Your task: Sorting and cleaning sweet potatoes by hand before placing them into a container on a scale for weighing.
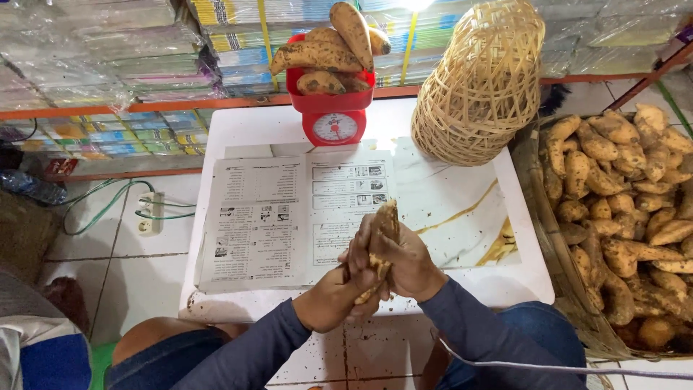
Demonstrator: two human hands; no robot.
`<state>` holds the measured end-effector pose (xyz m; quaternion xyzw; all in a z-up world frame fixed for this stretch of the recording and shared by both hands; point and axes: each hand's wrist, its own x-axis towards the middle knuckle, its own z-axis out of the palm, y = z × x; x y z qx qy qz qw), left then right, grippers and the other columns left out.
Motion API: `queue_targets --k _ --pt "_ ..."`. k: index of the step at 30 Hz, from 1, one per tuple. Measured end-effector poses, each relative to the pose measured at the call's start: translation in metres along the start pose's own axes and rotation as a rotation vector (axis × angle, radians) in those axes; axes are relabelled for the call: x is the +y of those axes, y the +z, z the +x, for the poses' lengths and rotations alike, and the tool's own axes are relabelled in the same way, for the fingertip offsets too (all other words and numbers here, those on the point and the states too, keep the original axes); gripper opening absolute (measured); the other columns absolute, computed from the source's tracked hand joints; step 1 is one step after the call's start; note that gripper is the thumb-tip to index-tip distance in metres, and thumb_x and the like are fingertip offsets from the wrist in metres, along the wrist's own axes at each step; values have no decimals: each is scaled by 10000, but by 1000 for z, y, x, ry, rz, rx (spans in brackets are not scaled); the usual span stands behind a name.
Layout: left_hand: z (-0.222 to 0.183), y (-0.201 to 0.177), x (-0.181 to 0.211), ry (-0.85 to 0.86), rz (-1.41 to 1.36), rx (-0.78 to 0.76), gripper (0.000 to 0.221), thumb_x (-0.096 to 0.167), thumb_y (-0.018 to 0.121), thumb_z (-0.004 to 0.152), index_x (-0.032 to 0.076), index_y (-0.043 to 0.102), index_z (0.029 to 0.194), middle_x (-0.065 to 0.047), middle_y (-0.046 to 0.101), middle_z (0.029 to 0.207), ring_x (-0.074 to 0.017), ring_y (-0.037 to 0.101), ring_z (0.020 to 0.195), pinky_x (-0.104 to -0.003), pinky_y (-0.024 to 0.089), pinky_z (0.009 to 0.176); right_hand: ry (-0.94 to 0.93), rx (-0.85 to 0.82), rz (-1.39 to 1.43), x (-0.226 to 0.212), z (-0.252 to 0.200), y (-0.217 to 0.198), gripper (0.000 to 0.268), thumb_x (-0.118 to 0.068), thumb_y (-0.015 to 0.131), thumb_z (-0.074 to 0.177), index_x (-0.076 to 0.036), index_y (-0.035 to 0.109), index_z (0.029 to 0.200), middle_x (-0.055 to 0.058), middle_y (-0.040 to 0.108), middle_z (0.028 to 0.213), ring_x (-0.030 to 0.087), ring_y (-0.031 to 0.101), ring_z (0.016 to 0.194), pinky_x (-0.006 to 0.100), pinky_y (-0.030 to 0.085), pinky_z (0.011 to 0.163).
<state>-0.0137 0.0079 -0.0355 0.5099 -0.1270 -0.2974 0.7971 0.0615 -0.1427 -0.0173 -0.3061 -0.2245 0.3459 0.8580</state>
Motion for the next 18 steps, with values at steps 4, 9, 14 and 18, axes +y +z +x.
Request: queue_targets --k 4,9,14,18 --pt "2 14 1 -18 -187 -250 424 321 507 1090 79 496 743 -24 364 549 -116 330 445 -241 322 461 95 -141 112 -11 -5 3 461 -519 575 986 -64 551 915 98 573 701 229 605 673 398 512 788" --pt "13 5 -1 -115 178 123 347 366 641 1004 155 472 786 24 412 577 -109 365 484 -287 298 442 -31 310 -111 -21 3 12 147 -45 647 945 -76 528 1025 110 564 693 209 598 543 330 534 506" --pt "13 22 4 100 659 464 316 368 527 1024 80 601 1128 -25 587 852 -151 506 719 -333 462 642 -65 807 -393 -17 16 19 199 -208 702 951 -110 530 935 82 566 618 190 581 504 346 510 476" --pt "8 24 -2 248 605 421 245 342 437 1083 110 515 1075 28 439 763 -117 368 658 -324 370 591 75 895 -137 -18 16 22 295 -225 759 908 -109 488 918 83 544 712 223 555 572 372 521 541"
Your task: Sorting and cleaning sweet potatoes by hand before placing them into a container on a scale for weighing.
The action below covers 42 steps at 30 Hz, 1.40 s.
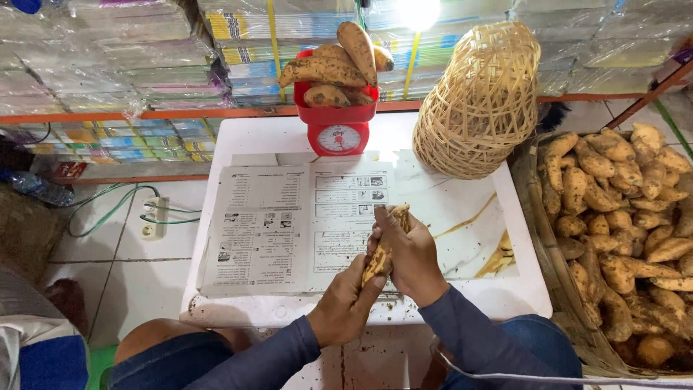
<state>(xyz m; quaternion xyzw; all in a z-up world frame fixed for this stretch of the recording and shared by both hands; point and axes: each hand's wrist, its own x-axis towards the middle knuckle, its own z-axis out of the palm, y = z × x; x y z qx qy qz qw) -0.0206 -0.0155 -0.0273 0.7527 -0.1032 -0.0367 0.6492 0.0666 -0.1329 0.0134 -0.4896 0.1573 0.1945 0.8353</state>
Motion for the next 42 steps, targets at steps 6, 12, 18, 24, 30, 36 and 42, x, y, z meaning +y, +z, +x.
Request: queue_targets --k 6,12,18,24,30,36,42 --pt "9 -14 -10 -224 -681 -254 477 510 400 1065 55 526 995 -34 381 659 -139 332 520 -266 351 489 -1 -596 275 -6 17 -29 489 -478 540 1019 -76 606 748 106 555 722 285 573 707 393 494 688" --pt "14 -21 -7 -282 -624 -262 453 492 443 1058 54 558 1048 -14 376 628 -127 350 490 -260 375 453 -758 82 -462 -19 17 -33 266 -200 757 936 -140 568 759 83 723 657 160 747 614 321 611 636" --pt "15 -37 6 -206 -453 -267 295 389 505 1057 103 578 1065 -38 618 790 -138 550 599 -269 491 588 -1026 -310 -1237 -57 0 -40 470 -406 735 886 -109 634 1236 123 701 1137 281 751 966 449 541 693" --pt "10 -34 10 -120 -221 -263 421 347 454 1052 53 545 1339 -39 543 837 -122 479 642 -281 464 600 -704 -545 -1123 -41 5 -44 463 -280 604 1027 -81 577 609 -12 432 511 104 378 501 325 331 441" --pt "7 -16 18 -168 -166 -146 463 436 522 1011 66 606 1276 47 446 720 -73 377 598 -254 343 524 -1396 120 -1104 -37 -6 -39 653 -320 923 795 -143 343 552 -22 363 515 132 377 512 364 392 659" --pt "5 -21 25 -125 -12 -160 382 467 532 1009 110 627 1103 27 495 737 -107 440 612 -303 388 559 -1253 -419 -1447 -59 -26 -37 248 -355 701 874 -112 743 896 83 763 1078 284 725 950 497 526 822" --pt "5 -11 30 -162 -325 -266 409 480 498 1044 126 500 840 -22 453 528 -112 387 410 -248 349 426 -1287 -327 -1338 -39 -23 -46 336 -303 717 883 -169 509 656 -13 488 570 210 439 439 377 333 413"
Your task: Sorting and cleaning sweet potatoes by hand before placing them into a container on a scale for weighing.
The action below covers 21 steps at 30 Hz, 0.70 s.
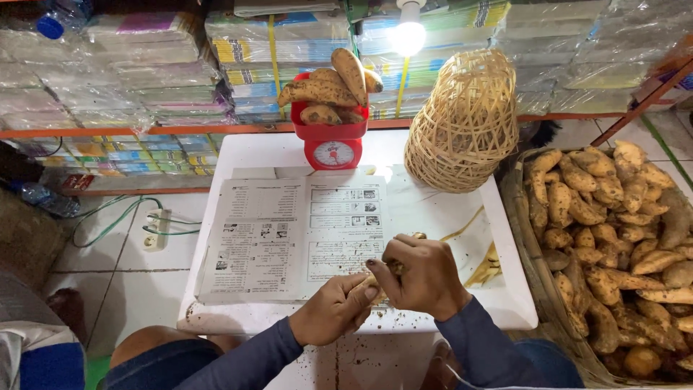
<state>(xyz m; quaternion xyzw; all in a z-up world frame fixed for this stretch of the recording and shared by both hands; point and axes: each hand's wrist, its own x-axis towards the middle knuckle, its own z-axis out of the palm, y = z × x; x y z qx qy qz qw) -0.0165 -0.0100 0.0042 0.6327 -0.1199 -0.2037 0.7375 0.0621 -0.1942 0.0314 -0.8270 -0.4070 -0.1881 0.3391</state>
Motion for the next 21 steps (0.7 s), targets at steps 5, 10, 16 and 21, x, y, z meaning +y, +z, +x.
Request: queue_targets --k 5,10,16,21 --pt "0 1 -8 -77 -48 82 416 489 570 995 77 569 937 -14 494 517 -97 404 371 -228 338 353 202 283 -107 24 -6 -10 522 -368 652 961 -152 377 574 -16 335 495 140 304 425 348 288 469" --pt "-7 -14 -10 33 -41 8 401 407 522 1040 56 538 1231 -56 597 738 -141 570 623 -294 507 655 600 212 -134 53 -6 -33 500 -402 729 946 -132 529 574 3 518 478 180 499 439 386 367 444" --pt "-1 -51 31 160 333 184 284 283 596 1001 99 527 1206 -85 492 1107 -187 571 797 -285 525 555 541 -263 -60 53 -11 -31 293 -431 723 875 -164 777 983 -31 803 981 179 741 669 395 560 664" --pt "38 -125 109 568 1040 526 312 60 671 978 -45 627 1269 -213 617 1040 -436 671 974 -537 568 830 430 -386 33 46 -14 -28 264 -217 749 841 -144 767 1094 109 803 960 291 797 776 399 646 684"
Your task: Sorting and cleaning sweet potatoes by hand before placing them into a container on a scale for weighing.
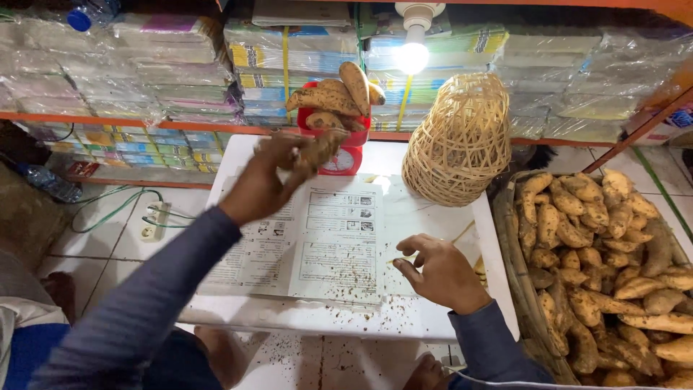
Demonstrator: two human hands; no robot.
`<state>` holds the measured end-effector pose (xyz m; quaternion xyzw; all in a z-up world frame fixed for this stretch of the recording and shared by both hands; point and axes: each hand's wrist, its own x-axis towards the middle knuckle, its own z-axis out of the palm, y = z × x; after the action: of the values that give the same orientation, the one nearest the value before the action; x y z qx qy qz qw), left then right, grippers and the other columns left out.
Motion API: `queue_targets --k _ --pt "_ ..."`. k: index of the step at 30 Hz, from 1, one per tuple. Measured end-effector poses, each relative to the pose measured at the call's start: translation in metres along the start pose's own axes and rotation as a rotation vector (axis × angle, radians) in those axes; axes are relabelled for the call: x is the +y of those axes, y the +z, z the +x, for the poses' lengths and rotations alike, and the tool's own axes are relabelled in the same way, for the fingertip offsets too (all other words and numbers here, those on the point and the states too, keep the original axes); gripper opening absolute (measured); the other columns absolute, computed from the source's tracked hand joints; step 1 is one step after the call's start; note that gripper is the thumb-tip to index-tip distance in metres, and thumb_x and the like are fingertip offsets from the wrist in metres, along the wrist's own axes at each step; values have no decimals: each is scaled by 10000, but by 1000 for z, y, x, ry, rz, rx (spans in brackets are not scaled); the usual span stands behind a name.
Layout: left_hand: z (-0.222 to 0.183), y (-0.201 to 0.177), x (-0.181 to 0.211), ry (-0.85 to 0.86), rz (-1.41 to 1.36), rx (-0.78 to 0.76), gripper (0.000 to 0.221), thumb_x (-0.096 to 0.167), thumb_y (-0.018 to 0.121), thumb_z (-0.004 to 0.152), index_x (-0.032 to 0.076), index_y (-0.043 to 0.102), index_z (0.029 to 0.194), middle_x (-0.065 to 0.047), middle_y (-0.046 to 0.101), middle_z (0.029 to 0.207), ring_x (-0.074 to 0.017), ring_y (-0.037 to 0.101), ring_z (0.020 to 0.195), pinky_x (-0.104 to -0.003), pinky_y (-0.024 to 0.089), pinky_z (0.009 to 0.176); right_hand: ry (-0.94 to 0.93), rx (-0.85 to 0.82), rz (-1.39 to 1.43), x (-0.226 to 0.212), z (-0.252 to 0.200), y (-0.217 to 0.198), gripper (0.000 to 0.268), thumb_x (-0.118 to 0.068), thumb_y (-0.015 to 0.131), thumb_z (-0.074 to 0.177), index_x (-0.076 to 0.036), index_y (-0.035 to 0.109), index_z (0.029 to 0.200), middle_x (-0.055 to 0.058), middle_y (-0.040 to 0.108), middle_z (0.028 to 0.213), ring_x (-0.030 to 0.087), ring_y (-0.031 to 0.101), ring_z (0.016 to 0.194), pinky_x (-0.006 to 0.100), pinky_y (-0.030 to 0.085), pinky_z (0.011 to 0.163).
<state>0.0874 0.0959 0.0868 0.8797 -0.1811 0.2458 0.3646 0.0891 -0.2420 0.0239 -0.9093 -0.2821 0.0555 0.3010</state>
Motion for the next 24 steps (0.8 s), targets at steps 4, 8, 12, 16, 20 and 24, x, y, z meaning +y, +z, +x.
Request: queue_targets --k 4,8,12,16,20,24 --pt "85 -27 -56 173 268 2 229 2 780 872 47 603 1010 -173 616 979 -474 669 945 -558 514 817 8 -20 10 3 6 7 262 -207 751 844 -160 770 1101 95 807 964 279 801 785 377 650 693" --pt "146 -33 -77 128 493 -157 379 -23 743 906 -14 643 1272 -208 702 1152 -353 660 977 -479 544 889 -51 -101 -38 13 18 22 285 -380 731 887 -178 725 1087 -20 768 1015 192 736 755 414 570 675" --pt "178 -15 -91 -30 741 -353 463 184 606 1032 84 535 1478 -182 604 1373 -427 545 1182 -576 429 996 -133 -140 -16 7 23 30 306 -336 726 901 -134 705 1130 36 752 1043 225 737 776 439 576 660" --pt "189 -4 -65 -183 787 -508 777 -187 469 863 145 409 1562 -119 448 1574 -376 322 1471 -600 174 1222 -89 -173 -61 4 28 33 311 -339 716 899 -165 704 1157 17 741 1051 230 716 808 450 574 691" --pt "195 6 -81 -135 835 -537 758 -117 492 821 128 441 1536 -128 439 1566 -405 248 1492 -655 150 1205 -117 -182 -68 7 30 34 335 -347 703 904 -165 694 1186 4 740 1101 231 707 851 451 581 717" --pt "199 16 -84 -88 888 -526 665 -18 526 887 147 466 1527 -121 472 1546 -403 267 1476 -653 181 1187 -121 -173 -59 7 31 37 343 -346 712 897 -156 696 1182 12 747 1098 255 709 924 451 582 767"
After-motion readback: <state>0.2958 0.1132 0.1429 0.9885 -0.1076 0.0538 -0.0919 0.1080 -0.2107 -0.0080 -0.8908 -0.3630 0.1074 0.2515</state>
